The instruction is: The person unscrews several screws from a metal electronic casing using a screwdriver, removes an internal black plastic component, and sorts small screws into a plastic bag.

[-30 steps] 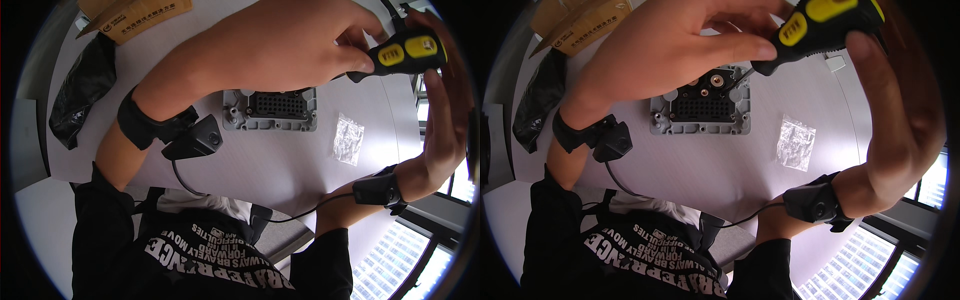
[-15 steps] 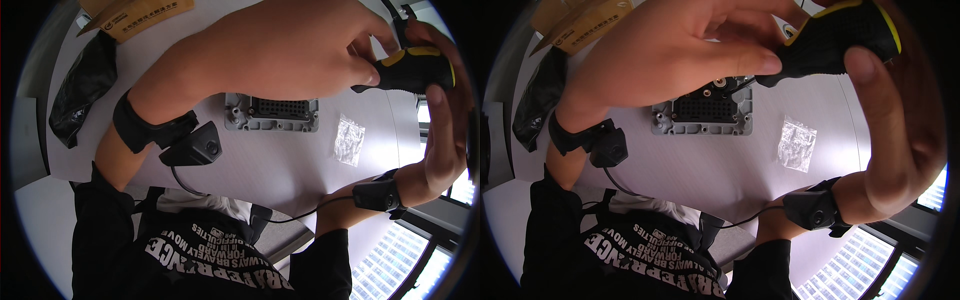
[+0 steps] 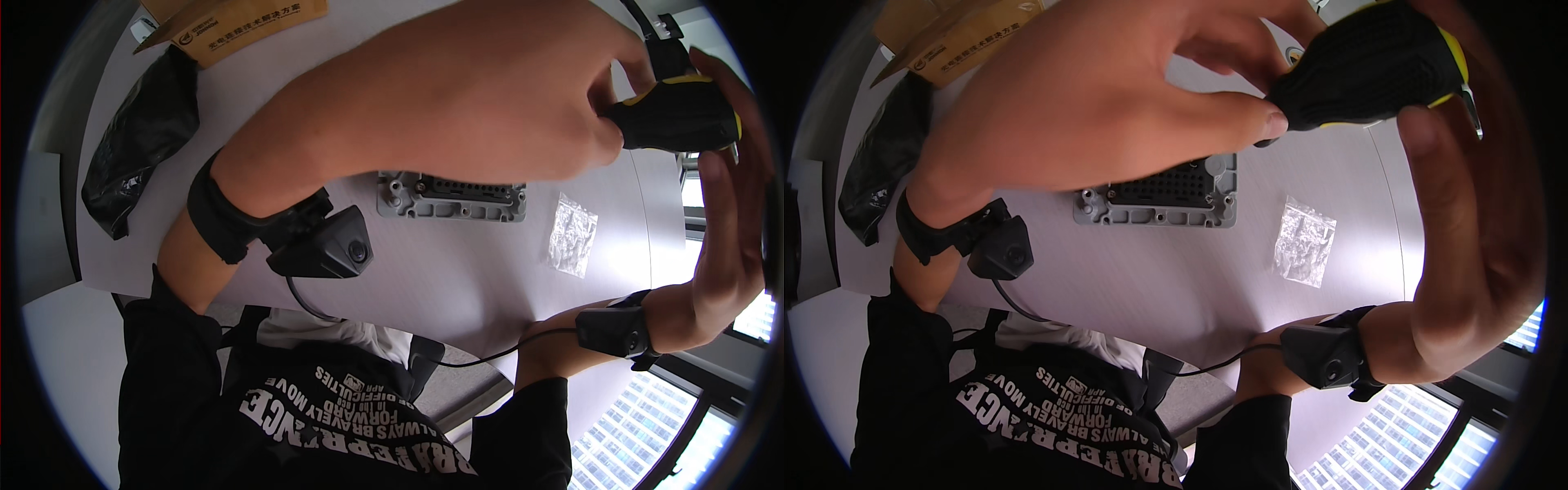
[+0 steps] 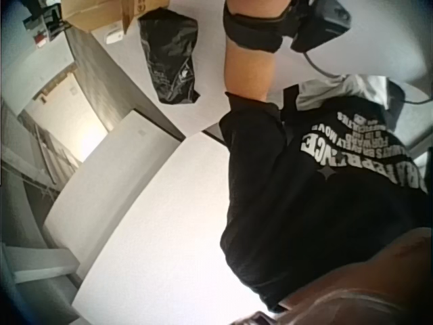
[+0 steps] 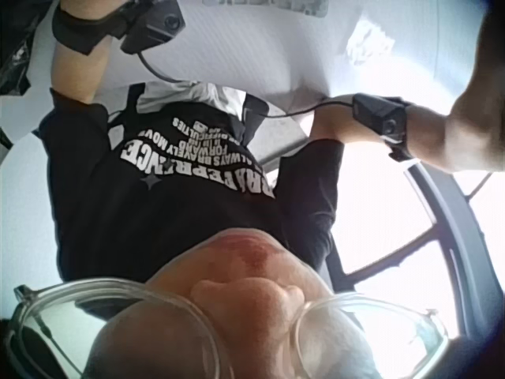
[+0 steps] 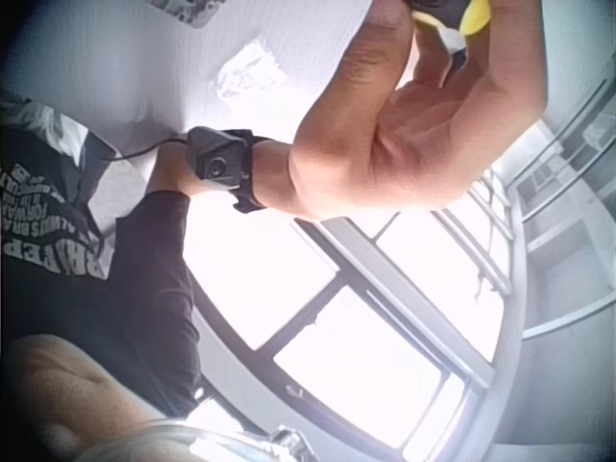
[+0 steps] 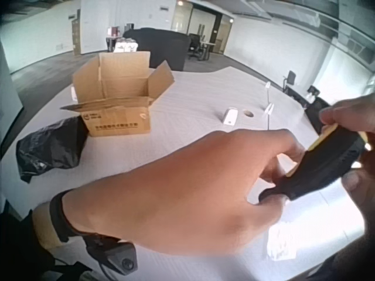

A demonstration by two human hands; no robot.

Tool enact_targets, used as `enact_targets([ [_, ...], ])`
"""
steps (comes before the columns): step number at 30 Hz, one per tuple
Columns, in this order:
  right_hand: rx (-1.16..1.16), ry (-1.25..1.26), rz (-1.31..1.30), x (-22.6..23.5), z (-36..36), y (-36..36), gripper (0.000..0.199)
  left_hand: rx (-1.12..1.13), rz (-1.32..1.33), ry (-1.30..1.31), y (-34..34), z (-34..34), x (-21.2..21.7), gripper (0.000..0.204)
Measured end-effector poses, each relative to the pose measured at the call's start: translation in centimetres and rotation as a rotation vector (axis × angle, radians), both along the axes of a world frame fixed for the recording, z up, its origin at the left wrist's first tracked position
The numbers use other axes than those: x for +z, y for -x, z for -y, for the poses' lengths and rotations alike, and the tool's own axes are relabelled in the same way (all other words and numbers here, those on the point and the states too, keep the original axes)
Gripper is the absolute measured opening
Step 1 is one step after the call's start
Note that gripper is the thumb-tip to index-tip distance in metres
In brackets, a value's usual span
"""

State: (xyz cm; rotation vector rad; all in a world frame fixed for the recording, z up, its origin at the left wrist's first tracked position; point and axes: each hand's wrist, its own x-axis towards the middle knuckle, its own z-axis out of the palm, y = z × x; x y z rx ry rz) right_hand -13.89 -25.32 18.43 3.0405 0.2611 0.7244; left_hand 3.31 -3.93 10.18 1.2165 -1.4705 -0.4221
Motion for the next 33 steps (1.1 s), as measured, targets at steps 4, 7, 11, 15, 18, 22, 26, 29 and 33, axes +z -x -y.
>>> enact_targets([
  [4, -0.012, 0.005, 0.0, 0.0, -0.1, 0.2, 0.046, 0.15, 0.084, 0.098, 1.2, 1.4, -1.7, 0.033],
  [7, -0.015, 0.006, 0.002, -0.1, 0.0, 0.2, 0.046, 0.203, 0.106, 0.121, 1.7, 1.9, -2.5, 0.034],
  [11, -0.016, 0.009, 0.002, 0.0, 0.0, 0.1, 0.047, 0.212, 0.102, 0.146, 1.3, 2.5, -2.7, 0.036],
  [15, -0.019, 0.011, 0.0, -0.1, -0.1, 0.1, 0.048, 0.226, 0.107, 0.159, 1.3, 2.9, -3.2, 0.038],
  [18, -0.021, 0.014, 0.002, -0.3, -0.1, 0.0, 0.048, 0.255, 0.12, 0.18, 1.8, 3.4, -3.3, 0.04],
  [22, -0.015, 0.015, 0.001, -0.4, -0.1, -0.1, 0.049, 0.254, 0.107, 0.154, 1.5, 2.4, -1.5, 0.041],
  [26, -0.018, 0.021, -0.007, -0.2, -0.2, 0.1, 0.05, -0.267, -0.194, -0.241, -1.8, -0.7, 2.8, 0.034],
  [29, -0.023, 0.027, -0.006, -0.2, -0.2, 0.3, 0.05, -0.242, -0.089, -0.396, -1.7, -0.5, 4.8, 0.032],
  [33, -0.032, 0.025, -0.001, -0.2, -0.1, 0.3, 0.051, 0.027, 0.059, -0.425, 0.1, 1.0, 5.0, 0.029],
])
